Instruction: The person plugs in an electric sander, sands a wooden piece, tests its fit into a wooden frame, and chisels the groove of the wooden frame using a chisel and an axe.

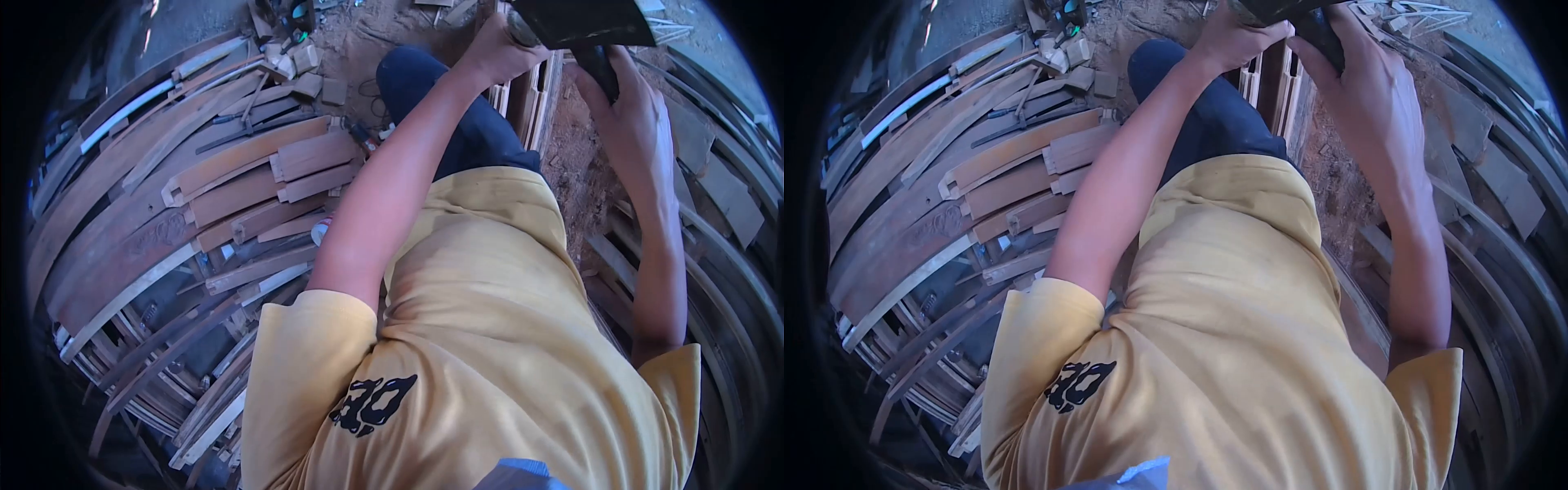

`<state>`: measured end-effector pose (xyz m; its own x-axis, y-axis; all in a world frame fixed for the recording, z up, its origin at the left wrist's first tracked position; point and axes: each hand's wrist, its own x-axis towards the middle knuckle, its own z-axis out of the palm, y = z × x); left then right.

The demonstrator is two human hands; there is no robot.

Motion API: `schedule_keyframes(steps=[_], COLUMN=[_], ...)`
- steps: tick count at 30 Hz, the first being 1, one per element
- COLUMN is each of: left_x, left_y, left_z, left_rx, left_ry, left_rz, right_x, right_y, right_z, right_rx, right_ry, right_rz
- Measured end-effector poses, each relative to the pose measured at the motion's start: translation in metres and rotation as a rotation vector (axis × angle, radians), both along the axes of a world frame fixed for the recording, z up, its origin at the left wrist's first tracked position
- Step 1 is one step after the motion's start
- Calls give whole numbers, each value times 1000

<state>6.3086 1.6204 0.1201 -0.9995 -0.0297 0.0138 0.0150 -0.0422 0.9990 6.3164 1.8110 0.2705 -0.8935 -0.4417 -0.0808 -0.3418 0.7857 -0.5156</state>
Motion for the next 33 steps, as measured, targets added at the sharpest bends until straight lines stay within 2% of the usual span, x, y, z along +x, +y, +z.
schedule_keyframes(steps=[2,4,5,6,7,10,11,12,14,15,19,22,24,26,27,30,32,33], left_x=[7,7,9,10,0,6,6,9,19,25,47,46,43,35,33,22,1,-23], left_y=[4,3,3,2,-2,-3,0,2,5,7,12,10,9,6,4,6,0,-5], left_z=[-2,-4,-8,-13,-18,-41,-42,-41,-39,-38,-56,-57,-50,-43,-44,-45,-30,-43], left_rx=[7,2,-17,-32,-37,-127,-268,-271,-216,-232,-362,-478,-515,-169,-162,-106,-187,-139], left_ry=[85,143,136,119,141,-72,116,124,200,163,196,287,356,81,-3,143,-341,-382], left_rz=[14,17,51,89,86,1,64,67,148,170,126,97,83,50,-7,102,321,282], right_x=[4,0,0,-1,-4,6,8,8,9,16,34,26,42,39,37,21,28,22], right_y=[2,8,1,1,1,2,2,4,8,9,13,9,17,19,19,19,27,25], right_z=[-2,-20,-13,-6,-2,-7,-9,-12,-16,-9,-24,-24,-28,-49,-54,-32,-29,-30], right_rx=[14,-35,109,109,3,-137,-199,-203,6,-124,-240,52,-27,-204,31,43,-44,-144], right_ry=[-116,46,-49,-45,13,28,50,57,-15,45,46,-80,-64,106,7,-138,-128,-86], right_rz=[-59,24,12,13,39,38,7,9,113,89,37,87,92,97,105,64,20,-13])
